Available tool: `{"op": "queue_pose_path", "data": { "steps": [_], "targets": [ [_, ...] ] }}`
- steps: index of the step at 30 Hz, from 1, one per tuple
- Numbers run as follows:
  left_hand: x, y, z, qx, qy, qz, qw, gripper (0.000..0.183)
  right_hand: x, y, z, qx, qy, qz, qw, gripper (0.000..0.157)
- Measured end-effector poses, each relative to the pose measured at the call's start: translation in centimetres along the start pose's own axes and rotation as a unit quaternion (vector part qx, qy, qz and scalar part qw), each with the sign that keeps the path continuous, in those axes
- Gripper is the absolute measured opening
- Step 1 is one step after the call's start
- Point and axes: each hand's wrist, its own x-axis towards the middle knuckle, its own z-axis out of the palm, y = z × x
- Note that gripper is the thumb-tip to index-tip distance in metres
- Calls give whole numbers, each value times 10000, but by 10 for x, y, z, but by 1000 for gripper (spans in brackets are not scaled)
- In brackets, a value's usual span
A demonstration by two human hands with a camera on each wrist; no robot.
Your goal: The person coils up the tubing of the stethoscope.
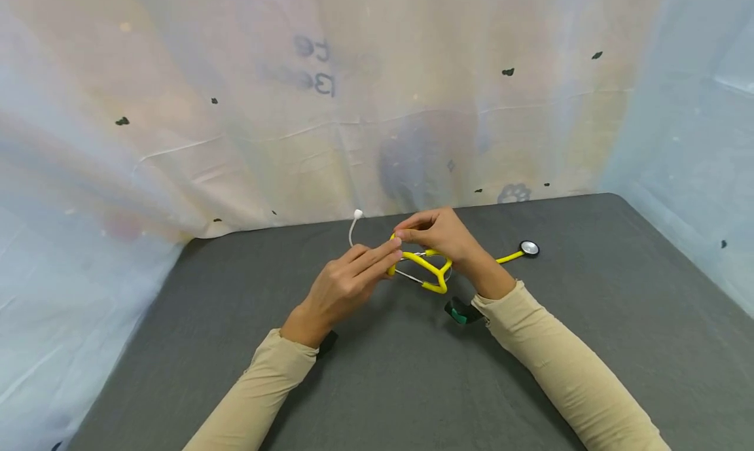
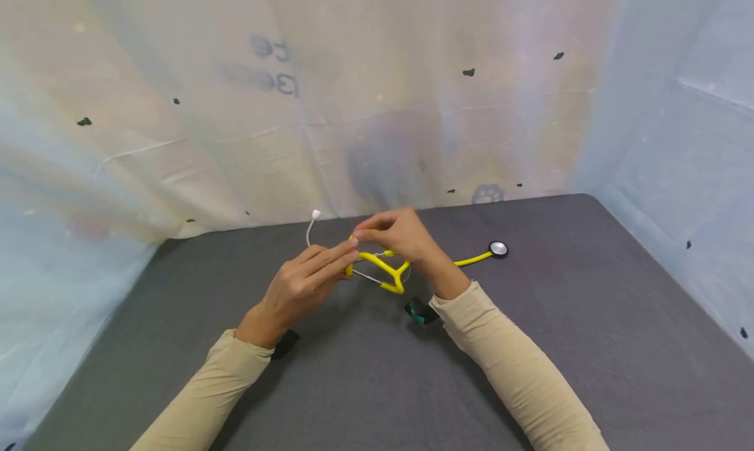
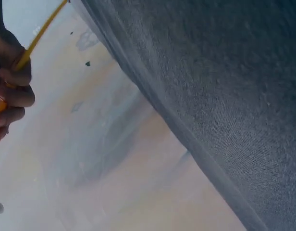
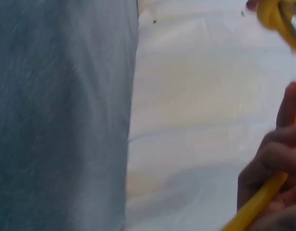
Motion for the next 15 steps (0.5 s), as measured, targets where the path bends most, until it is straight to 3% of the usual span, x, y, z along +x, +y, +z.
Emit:
{"op": "queue_pose_path", "data": {
  "steps": [7, 15],
  "targets": [
    [0, -1, -5, 347, -44, 166, 9993, 40, -5, -9, 4, -45, 145, 155, 9998, 26],
    [2, -3, -7, 479, 26, 352, 9982, 28, -1, -7, -1, -10, -549, 469, 9974, 26]
  ]
}}
